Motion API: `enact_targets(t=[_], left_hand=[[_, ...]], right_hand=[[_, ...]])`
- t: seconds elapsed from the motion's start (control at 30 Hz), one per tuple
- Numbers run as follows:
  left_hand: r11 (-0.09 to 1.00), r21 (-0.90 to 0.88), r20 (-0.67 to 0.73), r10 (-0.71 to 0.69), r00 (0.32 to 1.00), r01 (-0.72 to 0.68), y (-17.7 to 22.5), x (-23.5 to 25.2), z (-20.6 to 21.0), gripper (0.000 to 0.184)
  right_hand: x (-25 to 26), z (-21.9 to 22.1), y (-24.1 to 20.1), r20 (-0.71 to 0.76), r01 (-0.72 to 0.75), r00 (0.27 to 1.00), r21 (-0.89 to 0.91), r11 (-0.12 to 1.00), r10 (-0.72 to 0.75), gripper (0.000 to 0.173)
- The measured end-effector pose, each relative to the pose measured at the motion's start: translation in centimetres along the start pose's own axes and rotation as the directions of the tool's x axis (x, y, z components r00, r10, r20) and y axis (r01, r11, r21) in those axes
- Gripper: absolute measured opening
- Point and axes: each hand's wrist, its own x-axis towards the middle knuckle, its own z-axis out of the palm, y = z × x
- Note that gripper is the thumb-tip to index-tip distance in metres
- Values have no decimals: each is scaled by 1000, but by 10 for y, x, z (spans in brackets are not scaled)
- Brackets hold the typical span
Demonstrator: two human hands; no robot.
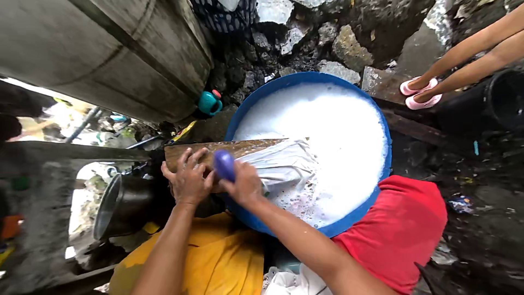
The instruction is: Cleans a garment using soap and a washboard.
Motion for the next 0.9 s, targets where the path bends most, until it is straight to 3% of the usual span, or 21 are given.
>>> enact_targets(t=[0.03, 0.1, 0.17, 0.27, 0.3, 0.37, 0.43, 0.5, 0.57, 0.63, 0.73, 0.8, 0.9], left_hand=[[1000, -4, -1, 11, 1000, -11, 1, -1, 0, 27], [1000, -18, 0, 19, 1000, -19, 1, 0, -1, 30], [1000, -29, -2, 10, 1000, -10, 3, -1, -1, 34], [1000, -18, -23, 18, 1000, -19, 4, -1, -1, 35], [1000, -15, -22, 21, 1000, -21, 3, -1, 0, 36], [1000, -22, -10, 18, 1000, -18, 4, 1, 0, 34], [1000, -15, -2, 18, 1000, -18, 2, 0, -1, 29], [1000, -17, -21, 24, 999, -25, 1, -1, -3, 27], [999, -28, -15, 29, 999, -30, 1, -2, -2, 29], [999, -29, -20, 26, 999, -27, 1, 0, 0, 34], [1000, -17, -19, 24, 1000, -24, 0, 0, 1, 33], [1000, -16, -16, 19, 1000, -20, 1, 1, 2, 33], [1000, -6, -10, 11, 1000, -11, -1, 2, 0, 32]], right_hand=[[-8, 8, -2, 35, 117, 993, -28, 993, -116, 53], [-4, -11, 33, 17, 92, 996, 3, 996, -92, 53], [9, -51, 97, -161, -126, 978, 35, 991, 130, 57], [31, -104, 163, -283, -521, 799, 112, 846, 530, 71], [36, -103, 160, -308, -537, 775, 140, 832, 552, 71], [36, -71, 107, -282, -429, 842, 168, 888, 460, 67], [19, -17, 27, -134, -193, 970, 95, 977, 205, 56], [7, 6, -15, 34, 68, 997, 28, 997, -69, 55], [17, -19, 8, 80, 25, 996, 33, 999, -28, 58], [38, -63, 74, -84, -169, 981, 45, 985, 172, 57], [65, -111, 149, -264, -489, 827, 97, 867, 496, 70], [70, -95, 123, -283, -471, 827, 123, 874, 486, 71], [46, -21, 19, -156, -141, 975, 106, 984, 156, 60]])
